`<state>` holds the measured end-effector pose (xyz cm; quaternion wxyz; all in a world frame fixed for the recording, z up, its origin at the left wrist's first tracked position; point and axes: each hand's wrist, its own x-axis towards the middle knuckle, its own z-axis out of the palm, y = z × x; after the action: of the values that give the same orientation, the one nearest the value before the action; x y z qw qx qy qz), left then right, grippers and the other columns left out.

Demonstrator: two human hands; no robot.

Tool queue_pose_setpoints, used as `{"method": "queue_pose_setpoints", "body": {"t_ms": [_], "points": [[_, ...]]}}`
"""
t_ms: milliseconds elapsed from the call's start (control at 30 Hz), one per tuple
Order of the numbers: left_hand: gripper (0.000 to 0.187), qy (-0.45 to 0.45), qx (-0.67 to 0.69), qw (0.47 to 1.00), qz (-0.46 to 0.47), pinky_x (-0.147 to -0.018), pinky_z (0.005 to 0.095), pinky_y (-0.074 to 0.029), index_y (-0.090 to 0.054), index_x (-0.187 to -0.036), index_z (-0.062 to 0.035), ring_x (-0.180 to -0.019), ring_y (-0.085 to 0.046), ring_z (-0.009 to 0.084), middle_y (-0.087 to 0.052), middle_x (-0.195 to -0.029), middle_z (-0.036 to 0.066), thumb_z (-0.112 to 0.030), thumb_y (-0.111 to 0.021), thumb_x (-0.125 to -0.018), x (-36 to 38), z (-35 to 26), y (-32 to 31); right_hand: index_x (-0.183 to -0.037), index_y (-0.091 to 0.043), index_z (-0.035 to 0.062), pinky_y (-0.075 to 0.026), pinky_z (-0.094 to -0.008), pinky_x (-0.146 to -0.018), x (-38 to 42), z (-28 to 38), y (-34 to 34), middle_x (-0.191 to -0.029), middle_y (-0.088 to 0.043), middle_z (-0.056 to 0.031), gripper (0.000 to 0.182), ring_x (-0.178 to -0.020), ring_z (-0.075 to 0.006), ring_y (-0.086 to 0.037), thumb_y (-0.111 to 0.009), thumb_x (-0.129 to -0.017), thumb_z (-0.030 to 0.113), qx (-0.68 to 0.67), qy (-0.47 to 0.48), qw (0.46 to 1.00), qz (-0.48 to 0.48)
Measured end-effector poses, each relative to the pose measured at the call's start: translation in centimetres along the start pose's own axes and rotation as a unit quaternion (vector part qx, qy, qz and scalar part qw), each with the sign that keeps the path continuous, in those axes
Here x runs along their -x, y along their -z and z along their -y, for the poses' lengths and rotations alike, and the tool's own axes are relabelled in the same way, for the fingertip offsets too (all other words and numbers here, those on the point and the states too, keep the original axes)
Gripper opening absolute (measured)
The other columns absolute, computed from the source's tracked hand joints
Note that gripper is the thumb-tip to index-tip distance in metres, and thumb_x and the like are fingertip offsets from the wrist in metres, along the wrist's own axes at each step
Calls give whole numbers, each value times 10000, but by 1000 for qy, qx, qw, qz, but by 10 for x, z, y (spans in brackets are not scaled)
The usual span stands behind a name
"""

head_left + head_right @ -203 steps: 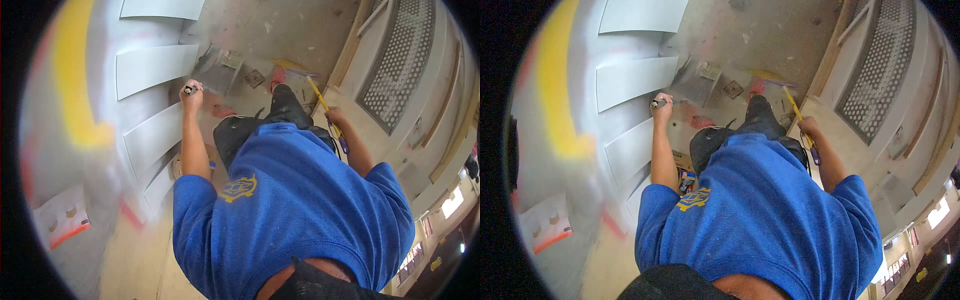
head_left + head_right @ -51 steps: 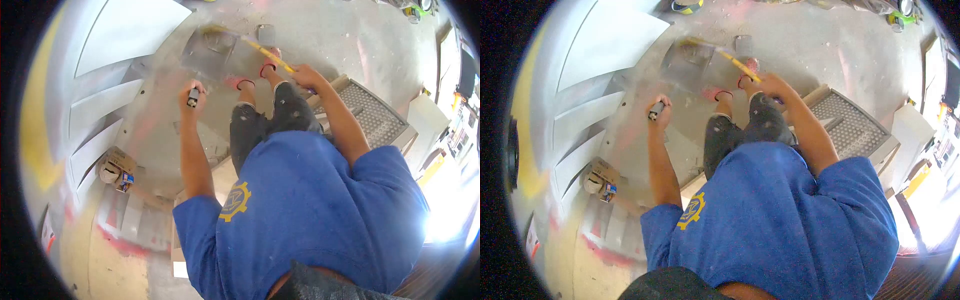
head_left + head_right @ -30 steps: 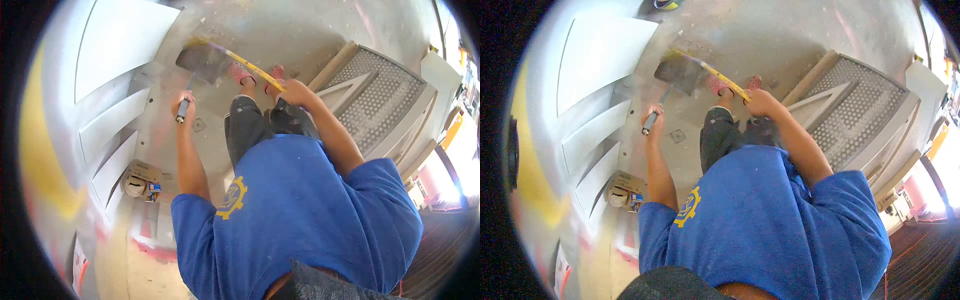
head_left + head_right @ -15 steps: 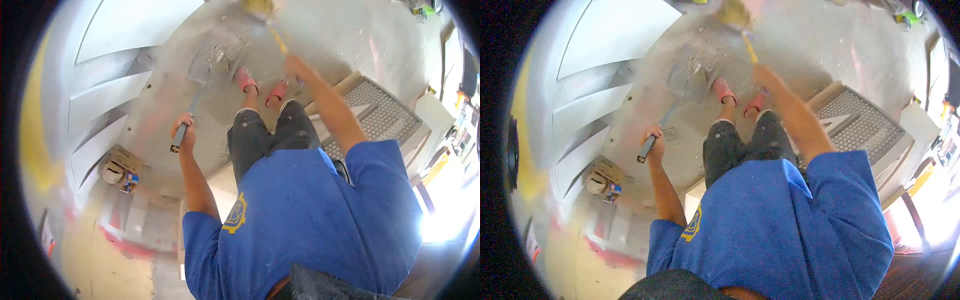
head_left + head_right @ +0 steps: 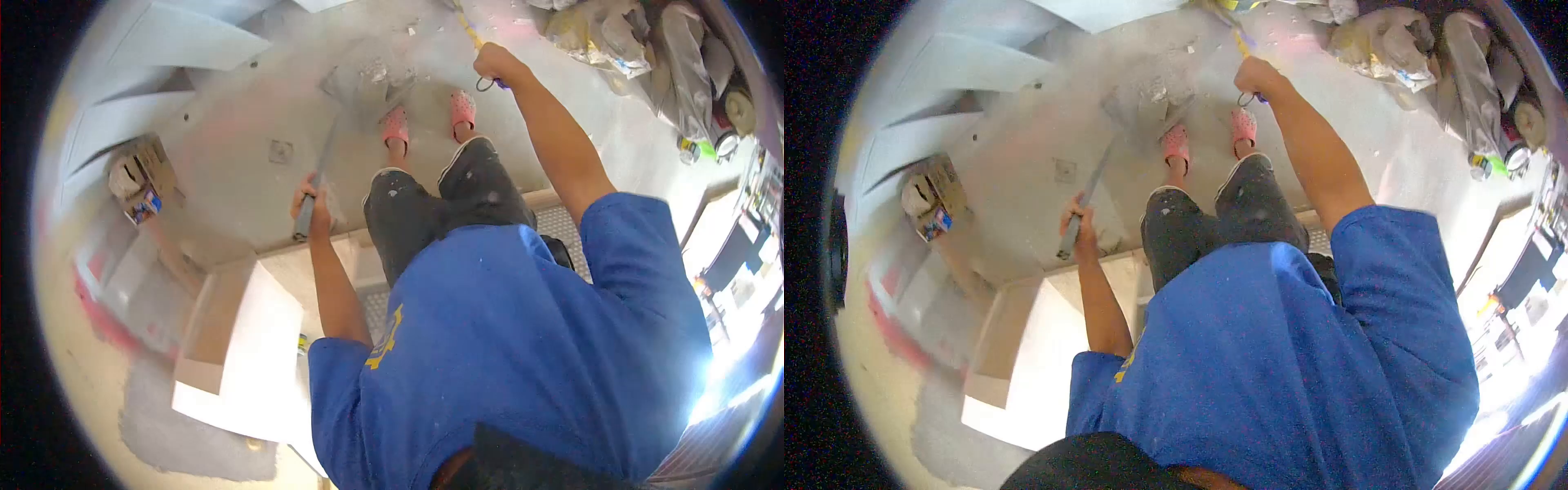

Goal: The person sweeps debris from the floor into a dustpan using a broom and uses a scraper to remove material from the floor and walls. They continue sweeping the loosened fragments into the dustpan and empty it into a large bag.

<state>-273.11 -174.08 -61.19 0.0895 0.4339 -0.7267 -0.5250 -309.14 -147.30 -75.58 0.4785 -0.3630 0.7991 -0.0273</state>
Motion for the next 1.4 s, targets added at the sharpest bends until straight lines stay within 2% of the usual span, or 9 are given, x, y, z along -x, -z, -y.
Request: {"method": "queue_pose_setpoints", "body": {"t_ms": [267,367,567,700,867,933,1133,1267,1400], "points": [[235,73,59,979,-180,-949,427,-342,-388,-729,-64,-1081,-501,303,-539,-1112,223,123,-527,-698,74,-34,-69,-1003,-551,8,-469,-438,-623,172,-118,18,-751,-592,-221,369,-682,-383,-584,-499,-677,172,-141,-38,988,-55],[230,81,72,967,-230,-952,437,-351,-384,-732,-63,-1086,-498,308,-535,-1112,228,120,-522,-705,103,-30,-62,-1026,-546,66,-444,-322,-451,163,-135,30,-598,-561,-139,328,-484,-188,-552,-496,-718,168,-262,-209,941,-49],[225,159,136,912,-353,-918,413,-390,-384,-743,-66,-1084,-498,311,-531,-1114,245,110,-523,-727,231,8,105,-561,-571,28,-407,-348,-402,30,76,-101,-550,-571,-144,87,-406,-216,-508,-598,-608,96,301,247,917,87],[231,128,142,910,-368,-905,396,-390,-374,-743,-64,-1083,-499,301,-534,-1107,245,109,-526,-727,272,64,133,-820,-632,-3,-474,-376,-582,8,261,-146,-746,-641,-121,268,-604,-232,-599,-569,-704,230,38,6,997,64],[243,174,164,877,-417,-898,411,-381,-372,-727,-61,-1069,-503,295,-547,-1088,229,98,-556,-716,305,79,139,-794,-656,46,-474,-363,-608,60,314,-84,-688,-616,-128,214,-632,-262,-600,-557,-708,215,-63,92,994,8],[247,173,162,872,-429,-898,423,-380,-374,-724,-63,-1067,-504,299,-547,-1089,226,100,-559,-712,322,90,133,-769,-643,38,-494,-385,-664,51,322,-43,-749,-632,-134,163,-709,-299,-623,-511,-741,129,424,335,842,7],[241,237,209,818,-481,-892,468,-387,-396,-709,-67,-1033,-529,315,-555,-1079,221,85,-583,-705,340,66,116,-596,-635,59,-485,-362,-494,-145,373,-2,-613,-609,-147,86,-534,-254,-607,-607,-649,122,285,181,941,7],[211,237,196,791,-529,-896,456,-396,-419,-709,-63,-1020,-537,302,-565,-1064,218,67,-584,-721,346,28,87,-580,-565,25,-403,-332,-375,-120,452,-16,-518,-520,-72,135,-412,-152,-476,-571,-680,115,403,384,819,138],[195,245,217,713,-620,-927,498,-367,-439,-737,-66,-1094,-494,344,-545,-1085,231,81,-563,-707,354,-3,40,-638,-577,55,-396,-357,-386,-86,501,-70,-527,-506,-58,151,-461,-156,-494,-597,-719,181,171,166,943,233]]}}
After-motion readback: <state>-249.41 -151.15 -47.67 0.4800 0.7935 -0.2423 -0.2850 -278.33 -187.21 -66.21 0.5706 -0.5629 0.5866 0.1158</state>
